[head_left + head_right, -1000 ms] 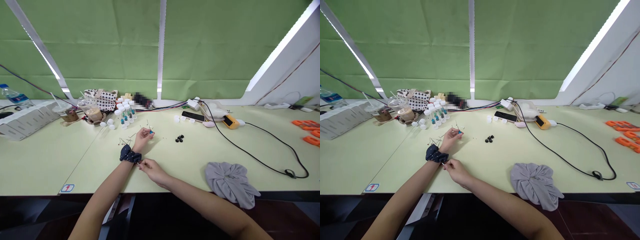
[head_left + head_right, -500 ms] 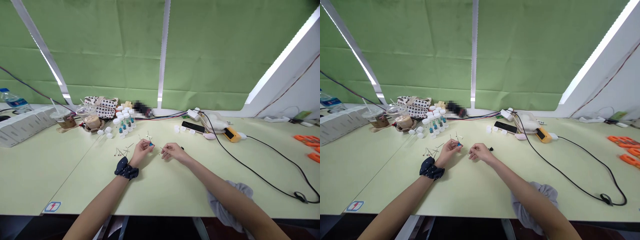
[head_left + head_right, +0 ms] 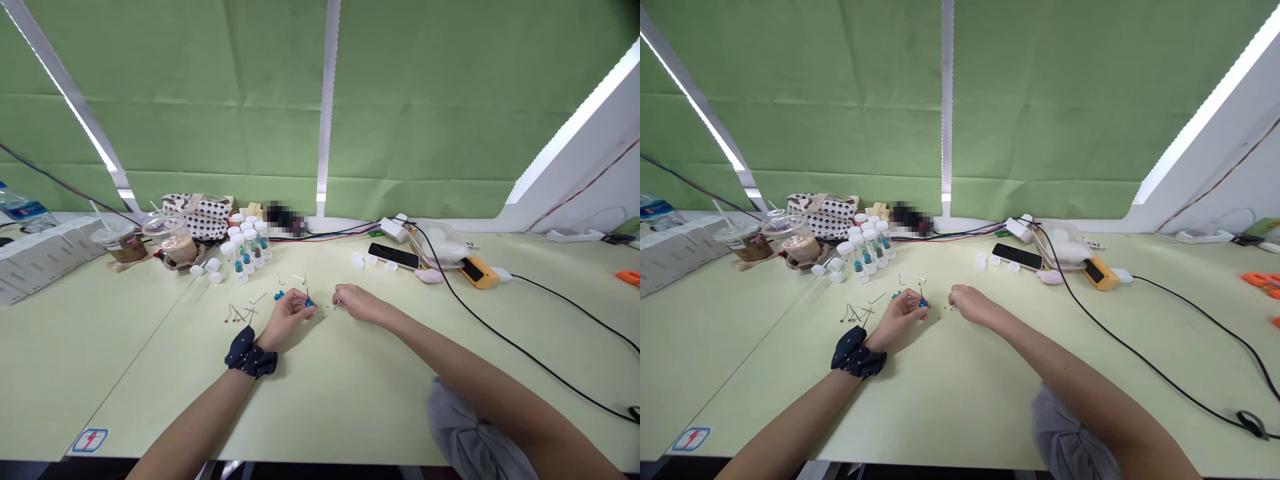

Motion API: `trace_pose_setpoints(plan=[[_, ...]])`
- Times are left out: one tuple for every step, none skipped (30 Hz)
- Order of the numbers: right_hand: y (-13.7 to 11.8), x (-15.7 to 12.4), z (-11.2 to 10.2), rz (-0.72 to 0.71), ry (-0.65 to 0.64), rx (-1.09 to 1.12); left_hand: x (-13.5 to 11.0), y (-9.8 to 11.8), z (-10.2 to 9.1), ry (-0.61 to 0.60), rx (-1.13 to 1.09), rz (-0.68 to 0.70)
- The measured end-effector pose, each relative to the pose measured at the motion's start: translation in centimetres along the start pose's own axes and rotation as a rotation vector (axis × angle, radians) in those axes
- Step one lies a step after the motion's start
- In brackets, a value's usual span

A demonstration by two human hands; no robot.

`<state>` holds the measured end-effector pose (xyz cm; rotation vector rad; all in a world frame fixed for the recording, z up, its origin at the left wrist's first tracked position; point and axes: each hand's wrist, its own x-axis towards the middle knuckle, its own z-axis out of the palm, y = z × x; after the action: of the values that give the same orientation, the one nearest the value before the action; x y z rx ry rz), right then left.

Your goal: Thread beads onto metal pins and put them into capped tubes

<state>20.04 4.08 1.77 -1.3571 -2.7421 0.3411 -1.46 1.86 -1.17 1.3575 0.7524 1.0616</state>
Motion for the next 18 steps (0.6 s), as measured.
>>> trace_pose_setpoints(plan=[[-0.2, 0.0, -0.2, 0.000, -0.016, -0.013, 0.0, 0.0, 0.0, 0.000, -0.002, -0.001], [-0.4, -0.1, -0.4, 0.002, -0.030, -0.023, 0.0, -0.1, 0.0, -0.003, -0.003, -0.002], [-0.6, -0.1, -0.6, 0.004, -0.038, -0.030, 0.0, -0.1, 0.0, -0.006, -0.005, -0.004], [-0.7, -0.1, -0.7, 0.010, -0.045, -0.033, 0.1, -0.1, 0.0, -0.006, -0.005, -0.005], [-0.9, -0.1, -0.8, 0.019, -0.053, -0.033, 0.1, -0.1, 0.0, -0.006, -0.005, -0.007], [-1.0, -0.1, -0.9, 0.032, -0.063, -0.030, 0.1, 0.0, 0.0, -0.005, -0.005, -0.010], [-1.1, -0.1, -1.0, 0.048, -0.075, -0.026, 0.1, 0.0, 0.0, -0.003, -0.005, -0.013], [-1.2, -0.1, -1.1, 0.064, -0.088, -0.023, 0.1, 0.0, 0.0, -0.001, -0.006, -0.013], [-1.2, -0.1, -1.1, 0.077, -0.100, -0.020, 0.1, 0.0, 0.1, 0.000, -0.007, -0.013], [-1.2, -0.1, -1.1, 0.084, -0.105, -0.019, 0.1, 0.0, 0.1, 0.000, -0.010, -0.011], [-1.2, -0.1, -1.2, 0.087, -0.107, -0.019, 0.0, 0.0, 0.1, 0.000, -0.012, -0.010], [-1.2, -0.1, -1.2, 0.087, -0.106, -0.020, 0.0, 0.0, 0.1, 0.000, -0.011, -0.007], [-1.2, -0.1, -1.1, 0.085, -0.104, -0.022, 0.0, 0.0, 0.1, 0.002, -0.008, -0.005], [-1.2, -0.1, -1.1, 0.081, -0.102, -0.023, 0.0, -0.1, 0.1, 0.005, -0.005, -0.001], [-1.2, -0.1, -1.1, 0.077, -0.100, -0.024, 0.0, -0.1, 0.1, 0.007, 0.000, 0.002], [-1.2, -0.1, -1.1, 0.073, -0.098, -0.023, 0.0, -0.1, 0.1, 0.009, 0.005, 0.004], [-1.1, 0.0, -1.0, 0.069, -0.098, -0.023, 0.0, -0.1, 0.1, 0.010, 0.010, 0.005], [-1.1, 0.0, -1.0, 0.065, -0.097, -0.022, -0.1, -0.1, 0.1, 0.010, 0.014, 0.005]])
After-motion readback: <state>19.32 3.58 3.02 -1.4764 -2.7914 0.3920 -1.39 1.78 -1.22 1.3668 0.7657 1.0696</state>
